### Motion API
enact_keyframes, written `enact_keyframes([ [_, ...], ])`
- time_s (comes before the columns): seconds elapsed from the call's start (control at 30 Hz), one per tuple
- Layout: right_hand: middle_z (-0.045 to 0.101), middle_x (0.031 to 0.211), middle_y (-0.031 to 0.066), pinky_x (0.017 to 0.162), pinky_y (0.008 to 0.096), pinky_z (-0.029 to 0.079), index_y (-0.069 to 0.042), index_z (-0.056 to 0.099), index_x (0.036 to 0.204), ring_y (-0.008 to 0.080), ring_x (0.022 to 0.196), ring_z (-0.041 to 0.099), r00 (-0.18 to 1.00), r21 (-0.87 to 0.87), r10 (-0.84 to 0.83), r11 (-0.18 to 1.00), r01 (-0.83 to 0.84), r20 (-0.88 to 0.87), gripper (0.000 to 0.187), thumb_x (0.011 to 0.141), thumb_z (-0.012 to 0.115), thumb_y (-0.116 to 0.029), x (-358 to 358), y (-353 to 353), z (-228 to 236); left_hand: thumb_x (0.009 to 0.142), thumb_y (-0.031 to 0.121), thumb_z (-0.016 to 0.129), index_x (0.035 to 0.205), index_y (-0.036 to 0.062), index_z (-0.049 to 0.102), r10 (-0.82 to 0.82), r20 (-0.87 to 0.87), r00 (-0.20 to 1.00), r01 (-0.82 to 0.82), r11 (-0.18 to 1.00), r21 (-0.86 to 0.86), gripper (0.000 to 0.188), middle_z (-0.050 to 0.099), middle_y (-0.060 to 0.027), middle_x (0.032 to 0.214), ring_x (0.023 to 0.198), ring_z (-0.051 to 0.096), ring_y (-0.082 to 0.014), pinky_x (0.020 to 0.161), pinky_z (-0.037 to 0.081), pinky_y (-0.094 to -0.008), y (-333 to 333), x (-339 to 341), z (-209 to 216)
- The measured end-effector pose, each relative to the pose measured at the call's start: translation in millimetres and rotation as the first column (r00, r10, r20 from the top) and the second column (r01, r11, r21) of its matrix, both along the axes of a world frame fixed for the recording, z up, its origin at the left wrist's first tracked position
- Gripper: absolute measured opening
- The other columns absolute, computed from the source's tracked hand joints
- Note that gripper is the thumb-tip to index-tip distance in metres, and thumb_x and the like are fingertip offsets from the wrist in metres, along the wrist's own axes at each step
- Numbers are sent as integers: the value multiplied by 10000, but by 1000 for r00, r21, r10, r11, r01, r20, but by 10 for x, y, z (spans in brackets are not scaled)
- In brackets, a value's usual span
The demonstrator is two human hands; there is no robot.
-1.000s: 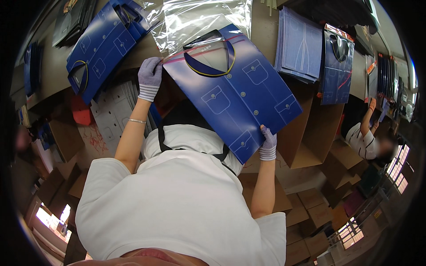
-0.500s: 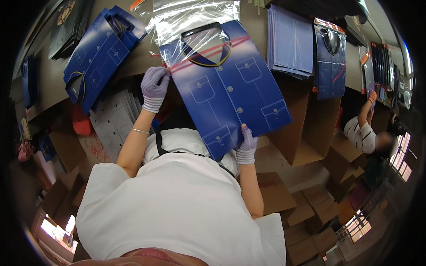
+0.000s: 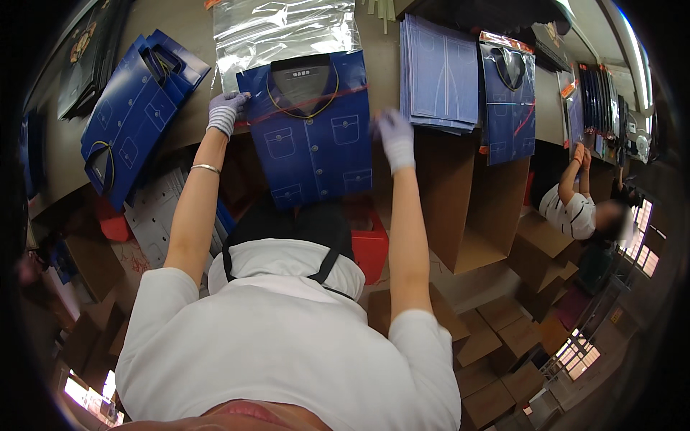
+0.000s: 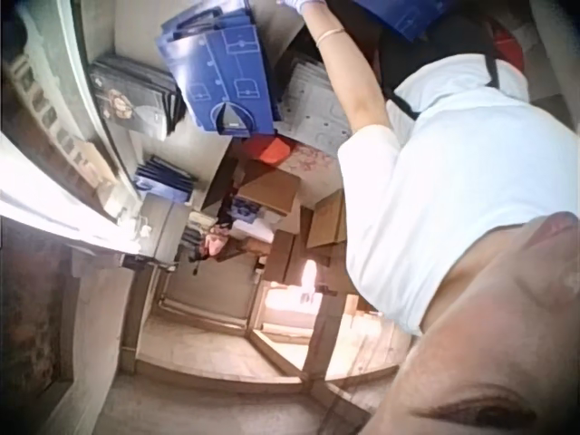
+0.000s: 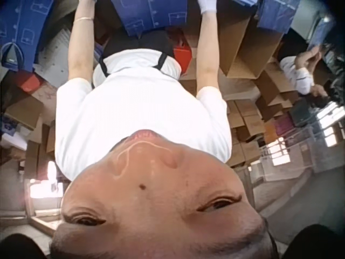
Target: Manually placing printed paper folders and documents into plastic packaging bags in an industrial environment.
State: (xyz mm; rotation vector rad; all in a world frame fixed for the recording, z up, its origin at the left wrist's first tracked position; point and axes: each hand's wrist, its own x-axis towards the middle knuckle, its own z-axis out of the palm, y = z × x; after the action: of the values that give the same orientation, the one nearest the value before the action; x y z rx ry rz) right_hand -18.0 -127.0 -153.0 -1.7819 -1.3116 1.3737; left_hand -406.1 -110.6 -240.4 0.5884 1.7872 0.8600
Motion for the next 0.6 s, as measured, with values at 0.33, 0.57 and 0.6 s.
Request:
enact_keyframes([
  [0.33,661,841,97,725,243,458,38,643,940,133,747,586,981,124,-195,973,196,-21,205,791,645,-103,-21,619,-745,725,211,739,903,-43,661,44,-189,981,-18,991,136,320,657,-58,753,657,567,-105,645,464,-238,-147,379,351],
  [0.57,613,822,27,718,208,447,35,619,941,77,771,548,990,47,-138,989,139,-12,145,804,579,8,130,-669,-589,767,113,689,868,-33,658,-55,89,994,49,996,68,180,633,-27,720,647,539,-71,619,458,-223,-1246,456,458],
  [0.6,605,805,18,714,211,446,35,614,902,74,763,542,989,-19,-145,989,145,-6,113,800,571,9,88,-934,-440,769,107,682,856,-34,653,-140,58,988,138,990,38,168,629,-27,709,645,538,-73,612,455,-224,-1530,401,469],
])
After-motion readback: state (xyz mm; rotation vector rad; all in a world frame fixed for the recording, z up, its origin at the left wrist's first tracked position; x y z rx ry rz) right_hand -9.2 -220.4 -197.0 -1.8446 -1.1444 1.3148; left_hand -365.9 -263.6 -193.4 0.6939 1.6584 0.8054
